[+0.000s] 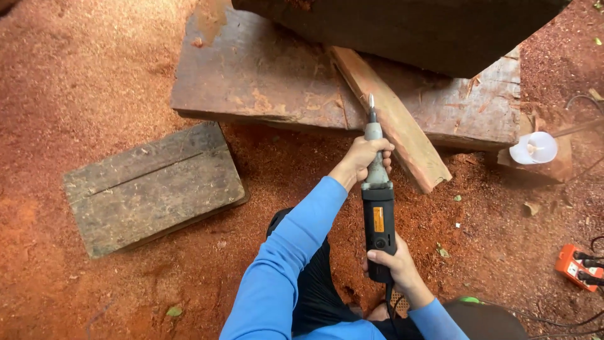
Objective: Using a handheld rotary tool to carve and shape wooden components in a workshop environment.
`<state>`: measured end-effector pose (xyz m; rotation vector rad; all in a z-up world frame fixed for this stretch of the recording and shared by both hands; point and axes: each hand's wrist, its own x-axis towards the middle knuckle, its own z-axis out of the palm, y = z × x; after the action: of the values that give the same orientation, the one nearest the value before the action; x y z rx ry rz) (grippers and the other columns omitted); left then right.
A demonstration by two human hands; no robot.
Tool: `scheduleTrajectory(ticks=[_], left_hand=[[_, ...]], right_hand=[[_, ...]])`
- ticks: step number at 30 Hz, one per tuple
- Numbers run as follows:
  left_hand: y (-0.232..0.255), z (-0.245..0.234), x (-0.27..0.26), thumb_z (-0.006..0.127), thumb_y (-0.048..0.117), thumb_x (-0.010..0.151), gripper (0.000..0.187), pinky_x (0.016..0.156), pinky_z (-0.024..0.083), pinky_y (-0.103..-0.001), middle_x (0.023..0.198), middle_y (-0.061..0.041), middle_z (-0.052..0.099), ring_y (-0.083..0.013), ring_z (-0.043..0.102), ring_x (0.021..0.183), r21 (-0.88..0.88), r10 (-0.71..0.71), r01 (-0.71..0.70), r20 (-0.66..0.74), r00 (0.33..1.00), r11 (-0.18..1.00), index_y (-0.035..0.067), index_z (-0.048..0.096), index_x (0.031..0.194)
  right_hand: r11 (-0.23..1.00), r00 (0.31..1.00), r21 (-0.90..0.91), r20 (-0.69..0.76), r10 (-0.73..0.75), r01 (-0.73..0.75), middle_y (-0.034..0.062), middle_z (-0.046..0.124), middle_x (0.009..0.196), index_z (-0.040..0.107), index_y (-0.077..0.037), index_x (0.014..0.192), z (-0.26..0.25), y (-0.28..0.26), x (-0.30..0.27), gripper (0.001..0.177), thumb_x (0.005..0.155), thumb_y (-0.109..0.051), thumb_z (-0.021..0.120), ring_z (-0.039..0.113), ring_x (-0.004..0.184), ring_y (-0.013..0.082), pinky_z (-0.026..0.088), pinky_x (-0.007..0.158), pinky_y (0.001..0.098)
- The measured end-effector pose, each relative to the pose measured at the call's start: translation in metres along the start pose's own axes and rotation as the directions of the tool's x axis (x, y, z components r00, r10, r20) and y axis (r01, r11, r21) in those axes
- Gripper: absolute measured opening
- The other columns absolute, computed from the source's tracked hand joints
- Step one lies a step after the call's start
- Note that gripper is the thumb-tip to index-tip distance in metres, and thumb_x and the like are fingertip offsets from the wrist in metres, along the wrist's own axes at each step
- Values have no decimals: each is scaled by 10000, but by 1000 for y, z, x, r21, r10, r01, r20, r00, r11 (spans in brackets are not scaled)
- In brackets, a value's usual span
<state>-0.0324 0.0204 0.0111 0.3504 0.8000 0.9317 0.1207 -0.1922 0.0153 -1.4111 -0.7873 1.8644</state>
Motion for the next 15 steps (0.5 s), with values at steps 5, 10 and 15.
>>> scheduleTrajectory(ticks=[5, 10, 15], left_hand=[[-4, 0, 5, 655, 2, 827, 83, 428, 543, -321, 630, -66, 596, -145, 571, 472, -57, 24, -24, -8, 1000, 998, -46, 608, 874], [2, 6, 0, 641, -6, 828, 66, 432, 535, -327, 629, -77, 595, -157, 557, 464, -11, 18, -18, -51, 999, 1000, -54, 610, 861], [-5, 2, 3, 648, -1, 832, 83, 430, 543, -324, 624, -67, 596, -149, 569, 466, -67, 15, -16, -24, 1000, 998, -50, 609, 887]], right_hand=[[999, 1000, -39, 22, -10, 11, 187, 612, 714, 488, 8, 1113, -11, -10, 1, 470, 695, 2, 702, 659, 514, 320, 566, 457, 429], [1000, 1000, 2, -5, 3, -3, 247, 653, 921, 502, 32, 1176, -2, -9, 0, 518, 696, 11, 697, 658, 560, 333, 561, 457, 445], [999, 999, -42, 40, -27, 29, 199, 635, 708, 510, 11, 1113, -4, -21, -7, 440, 712, 18, 692, 661, 522, 312, 546, 461, 405]])
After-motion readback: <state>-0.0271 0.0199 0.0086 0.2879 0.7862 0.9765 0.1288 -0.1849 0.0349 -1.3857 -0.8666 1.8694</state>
